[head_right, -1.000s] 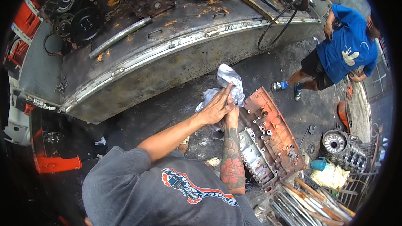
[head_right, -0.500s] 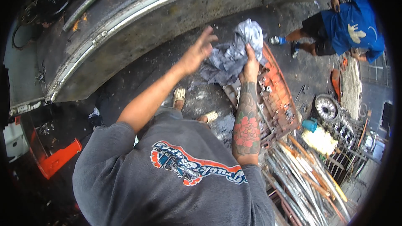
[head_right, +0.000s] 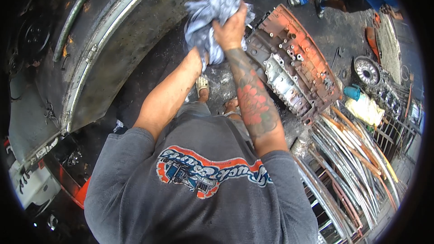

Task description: Cleaning and handling components of a disassembled engine block in a workshop environment.

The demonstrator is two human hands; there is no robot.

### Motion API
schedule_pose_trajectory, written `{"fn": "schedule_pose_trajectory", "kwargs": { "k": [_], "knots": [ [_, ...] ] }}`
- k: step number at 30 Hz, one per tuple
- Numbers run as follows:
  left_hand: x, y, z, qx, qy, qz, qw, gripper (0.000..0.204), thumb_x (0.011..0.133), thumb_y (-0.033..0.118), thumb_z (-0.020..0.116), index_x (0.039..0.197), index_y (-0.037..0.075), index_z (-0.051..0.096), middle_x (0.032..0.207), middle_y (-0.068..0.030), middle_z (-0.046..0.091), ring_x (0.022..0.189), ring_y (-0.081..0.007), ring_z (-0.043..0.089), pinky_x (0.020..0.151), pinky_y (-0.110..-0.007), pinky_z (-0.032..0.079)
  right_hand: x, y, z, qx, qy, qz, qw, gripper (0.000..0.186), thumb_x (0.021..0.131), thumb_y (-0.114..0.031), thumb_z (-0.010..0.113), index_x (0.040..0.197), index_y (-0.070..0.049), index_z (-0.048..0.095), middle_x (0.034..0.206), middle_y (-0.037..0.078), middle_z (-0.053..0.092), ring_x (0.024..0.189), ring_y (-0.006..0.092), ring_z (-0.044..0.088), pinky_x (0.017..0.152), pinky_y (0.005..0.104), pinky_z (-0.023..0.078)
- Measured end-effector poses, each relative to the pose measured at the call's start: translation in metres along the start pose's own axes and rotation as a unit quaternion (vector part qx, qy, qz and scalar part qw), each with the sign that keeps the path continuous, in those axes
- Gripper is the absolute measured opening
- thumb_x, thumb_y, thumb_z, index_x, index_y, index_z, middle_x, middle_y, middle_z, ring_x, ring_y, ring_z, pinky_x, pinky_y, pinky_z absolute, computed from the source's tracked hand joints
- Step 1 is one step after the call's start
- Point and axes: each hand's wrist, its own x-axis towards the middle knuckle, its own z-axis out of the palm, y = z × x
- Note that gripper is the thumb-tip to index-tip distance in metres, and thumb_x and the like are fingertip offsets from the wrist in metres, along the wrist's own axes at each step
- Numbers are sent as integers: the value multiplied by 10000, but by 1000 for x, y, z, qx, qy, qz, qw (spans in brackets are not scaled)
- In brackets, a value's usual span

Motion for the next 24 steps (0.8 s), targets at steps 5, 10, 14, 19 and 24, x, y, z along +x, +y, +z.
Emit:
{"fn": "schedule_pose_trajectory", "kwargs": {
  "k": [5, 10, 14, 19, 24],
  "knots": [
    [-7, 0, 20, 138, -69, -8, 988, 572, 867, 523, 534, 1179, 44, 553, 1120, -78, 621, 1002, -215, 599, 926, -384, 449, -1, 32, -24, 46, -52, 151, 986, 590, 663, -166, 722, 1151, 53, 472, 1182, 255, 468, 998, 391, 532, 880, 448, 429],
    [23, 42, -11, 270, -14, 24, 962, 357, 811, 301, 607, 1065, 52, 636, 1015, -74, 664, 914, -203, 623, 867, -328, 463, -51, -11, -29, -186, -268, 83, 942, 628, 791, -242, 573, 1300, 71, 378, 1360, 334, 303, 1276, 437, 320, 1022, 580, 254],
    [3, 72, -38, 251, -44, 108, 961, 425, 919, 307, 462, 1199, -2, 545, 1223, -130, 565, 1074, -257, 568, 978, -384, 414, -66, -11, -63, 171, -263, 126, 941, 286, 867, -242, 596, 1055, -29, 631, 1129, 181, 588, 1045, 255, 577, 915, 356, 449],
    [-34, 5, -27, 740, 12, 279, 612, 425, 863, 145, 574, 1220, -73, 500, 1253, -146, 529, 1138, -248, 499, 1004, -338, 350, -42, 72, 9, 322, 203, 399, 835, 219, 906, -156, 516, 1058, -9, 576, 886, 59, 641, 791, 139, 605, 693, 302, 494],
    [-24, -24, -12, 690, 203, 355, 598, 319, 812, 172, 647, 1006, -80, 622, 975, -196, 663, 879, -309, 625, 803, -401, 465, -94, 57, 62, 492, -56, 382, 781, 379, 925, -355, 449, 1157, -80, 569, 1211, 104, 564, 1132, 228, 507, 951, 378, 399]
  ]
}}
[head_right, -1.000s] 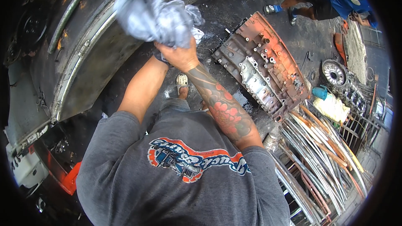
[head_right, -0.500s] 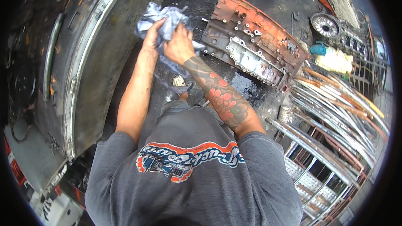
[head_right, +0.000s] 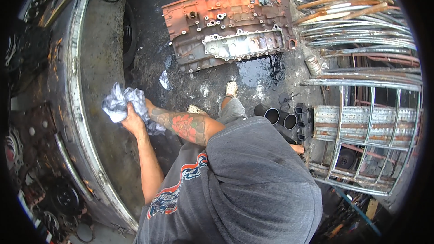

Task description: Cleaning and handling components of a disassembled engine block in a workshop environment.

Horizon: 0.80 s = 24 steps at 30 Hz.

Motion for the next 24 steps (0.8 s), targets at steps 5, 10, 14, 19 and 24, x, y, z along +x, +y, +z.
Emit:
{"fn": "schedule_pose_trajectory", "kwargs": {
  "k": [5, 10, 14, 19, 24],
  "knots": [
    [45, -76, 0, 435, -34, 8, 900, 381, 727, 289, 696, 836, -70, 635, 908, -269, 633, 798, -416, 614, 680, -494, 473, -61, -59, -53, 210, -131, 226, 942, 598, 917, -511, 437, 1297, -51, 478, 1289, 138, 512, 1181, 337, 480, 984, 551, 346],
    [20, -152, -36, 526, -282, 43, 801, 918, 665, 290, 734, 1405, 36, 253, 1385, -331, 271, 1255, -476, 330, 1021, -478, 340, -39, -116, -271, -32, -27, 95, 995, 422, 907, -373, 548, 1191, -60, 553, 1152, 83, 595, 1017, 194, 583, 733, 327, 516],
    [-21, -168, -32, 594, -324, -111, 728, 952, 642, 363, 751, 1406, 70, 263, 1396, -330, 255, 1299, -468, 274, 1068, -478, 282, -29, -136, -500, -14, 409, 136, 903, 319, 832, -270, 655, 1064, -60, 593, 948, 58, 649, 773, 139, 604, 582, 279, 484],
    [-51, -125, 113, 542, -544, 2, 641, 756, 656, 273, 752, 1281, 5, 421, 1322, -296, 392, 1241, -444, 367, 1036, -456, 337, -34, -171, -742, -389, 574, 118, 710, 714, 765, -364, 686, 1306, -15, 377, 1240, 261, 484, 1127, 408, 499, 957, 431, 409],
    [-57, -30, 313, 295, -527, 17, 796, 469, 822, 138, 638, 1244, 1, 485, 1318, -225, 438, 1226, -375, 423, 1004, -403, 369, -15, -217, -877, -489, 565, 163, 644, 655, 797, -334, 632, 1330, -87, 342, 1281, 220, 405, 1100, 420, 516, 909, 479, 441]
  ]
}}
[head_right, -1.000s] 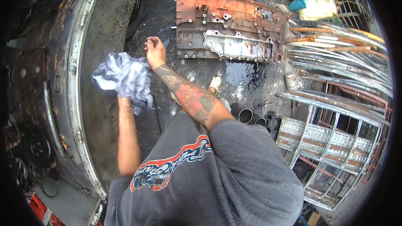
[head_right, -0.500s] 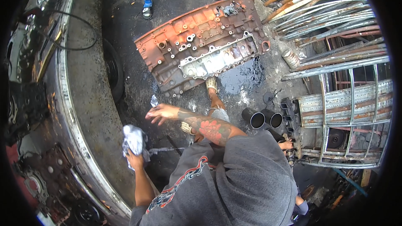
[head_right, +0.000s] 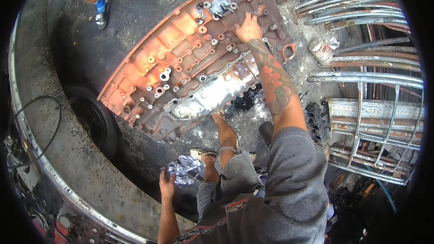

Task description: Cleaning and handling components of a disassembled engine block in a workshop environment.

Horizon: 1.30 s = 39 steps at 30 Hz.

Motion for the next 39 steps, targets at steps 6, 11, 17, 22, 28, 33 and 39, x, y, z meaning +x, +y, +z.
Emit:
{"fn": "schedule_pose_trajectory", "kwargs": {
  "k": [6, 11, 17, 22, 28, 33, 39],
  "knots": [
    [43, 89, 4, -108, -36, -54, 992, 418, 840, 87, 614, 1233, 4, 499, 1225, -179, 529, 1151, -281, 506, 922, -360, 430, 94, 13, -11, -102, 62, -38, 992, 556, 802, -248, 600, 1308, -147, 394, 1268, 172, 431, 1090, 391, 523, 895, 458, 458],
    [29, 48, 8, 43, -110, -78, 990, 385, 825, 168, 642, 1165, 9, 554, 1130, -193, 587, 1072, -300, 557, 906, -375, 433, 130, 22, -11, -94, 106, -70, 987, 485, 822, -264, 610, 1275, -168, 464, 1284, 168, 450, 1087, 380, 529, 897, 453, 453],
    [32, 26, 12, -53, -109, -192, 974, 392, 842, 198, 632, 1169, -3, 552, 1053, -178, 630, 955, -276, 621, 839, -349, 478, 144, 19, -9, -135, 31, -67, 988, 400, 847, -310, 588, 1230, -218, 513, 1133, 150, 569, 1048, 350, 559, 868, 449, 458],
    [55, 56, 21, -46, -114, -164, 979, 386, 853, 184, 614, 1178, -14, 549, 1079, -172, 632, 972, -245, 624, 849, -341, 478, 154, 29, -2, -156, 14, -96, 983, 341, 858, -324, 575, 1189, -244, 547, 1086, 139, 601, 1008, 349, 576, 839, 445, 469],
    [91, 108, 29, -24, -128, -137, 982, 363, 874, 180, 595, 1174, -20, 552, 1097, -157, 628, 1017, -236, 603, 872, -337, 464, 156, 43, -17, -103, 123, -140, 977, 316, 848, -291, 578, 1055, -59, 635, 931, 164, 660, 905, 356, 612, 815, 418, 472],
    [165, 213, 57, -406, -212, -76, 886, 446, 905, 277, 558, 1233, -21, 501, 1170, -126, 574, 1076, -221, 559, 883, -341, 451, 57, 19, -64, 117, 11, -58, 991, 279, 851, -302, 631, 929, -35, 659, 721, 142, 656, 629, 230, 649, 630, 352, 503],
    [271, 342, 108, -670, -214, -106, 703, 566, 911, 446, 487, 1269, 10, 438, 1182, -158, 534, 1085, -293, 538, 858, -406, 461, -119, -56, -50, 223, -130, -111, 960, 194, 826, -187, 659, 917, -19, 622, 776, 162, 638, 688, 292, 635, 620, 359, 504]
  ]
}}
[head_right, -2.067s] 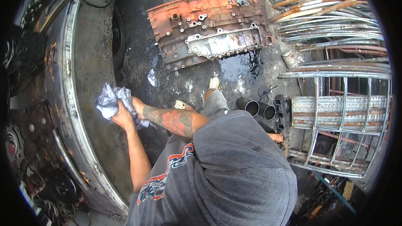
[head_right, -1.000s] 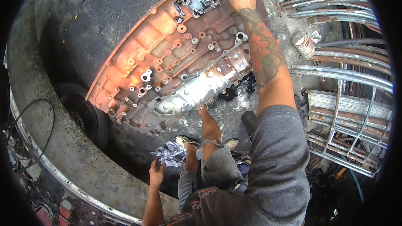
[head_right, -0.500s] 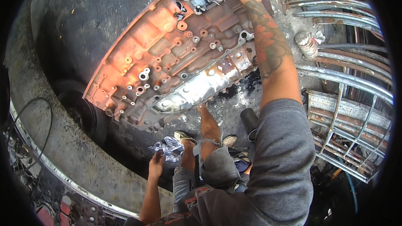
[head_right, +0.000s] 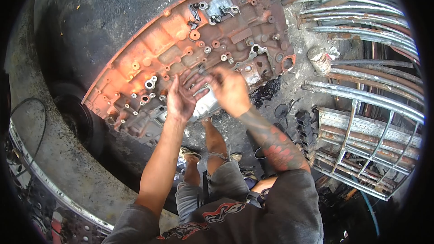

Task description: Cleaning and handling components of a disassembled engine block in a workshop environment.

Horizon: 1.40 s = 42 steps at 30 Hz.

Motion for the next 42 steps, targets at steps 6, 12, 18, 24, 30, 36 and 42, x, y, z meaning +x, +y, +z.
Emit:
{"fn": "schedule_pose_trajectory", "kwargs": {
  "k": [6, 12, 18, 24, 30, 36, 42],
  "knots": [
    [14, 22, -27, -42, -12, -57, 997, 272, 928, 320, 489, 919, 64, 581, 791, -63, 581, 635, -174, 556, 478, -262, 429, 7, -5, 9, -47, -169, -145, 974, 242, 820, -215, 640, 966, -25, 605, 808, 182, 639, 727, 343, 639, 640, 421, 512],
    [-5, 2, -64, 2, 39, -108, 993, 250, 911, 312, 507, 856, 75, 565, 797, -47, 559, 636, -152, 522, 456, -260, 385, 147, 47, 5, -263, 19, -15, 965, 725, 775, -362, 697, 1331, -65, 339, 1299, 217, 411, 1039, 401, 552, 832, 447, 487],
    [-16, -6, -90, 20, 13, -143, 989, 268, 904, 344, 506, 854, 88, 566, 818, -41, 557, 678, -151, 535, 470, -261, 384, 177, 79, 33, -331, 64, 7, 941, 667, 748, -380, 716, 1297, -169, 401, 1254, 187, 409, 1005, 391, 569, 816, 463, 490],
    [-14, -3, -96, 33, 40, -132, 990, 263, 900, 351, 514, 860, 95, 565, 821, -37, 563, 675, -149, 546, 476, -271, 390, 181, 98, 33, -244, 69, -120, 960, 341, 762, -283, 717, 1031, -123, 582, 1086, 134, 490, 898, 331, 605, 750, 422, 506],
    [-3, 6, -68, 28, -6, -98, 995, 360, 900, 432, 478, 932, 87, 576, 886, -50, 596, 750, -189, 597, 523, -291, 433, 150, 66, 22, -80, 75, -140, 984, 278, 779, -248, 702, 975, -90, 583, 1059, 140, 491, 876, 318, 602, 776, 386, 508],
    [26, 11, -34, -66, -139, -95, 984, 523, 918, 509, 392, 1184, 78, 523, 1088, -123, 599, 932, -266, 621, 766, -428, 523, 45, -13, 30, -134, -154, -266, 942, 366, 756, -229, 702, 1066, -116, 542, 1051, 134, 482, 889, 308, 602, 715, 392, 533],
    [33, 6, -43, -91, -11, -65, 994, 361, 929, 385, 452, 1084, 76, 555, 1016, -120, 596, 907, -250, 607, 765, -393, 523, 58, -22, 24, -129, -110, -259, 951, 338, 802, -246, 646, 1103, -118, 561, 1044, 168, 567, 811, 345, 630, 682, 421, 529]
  ]
}}
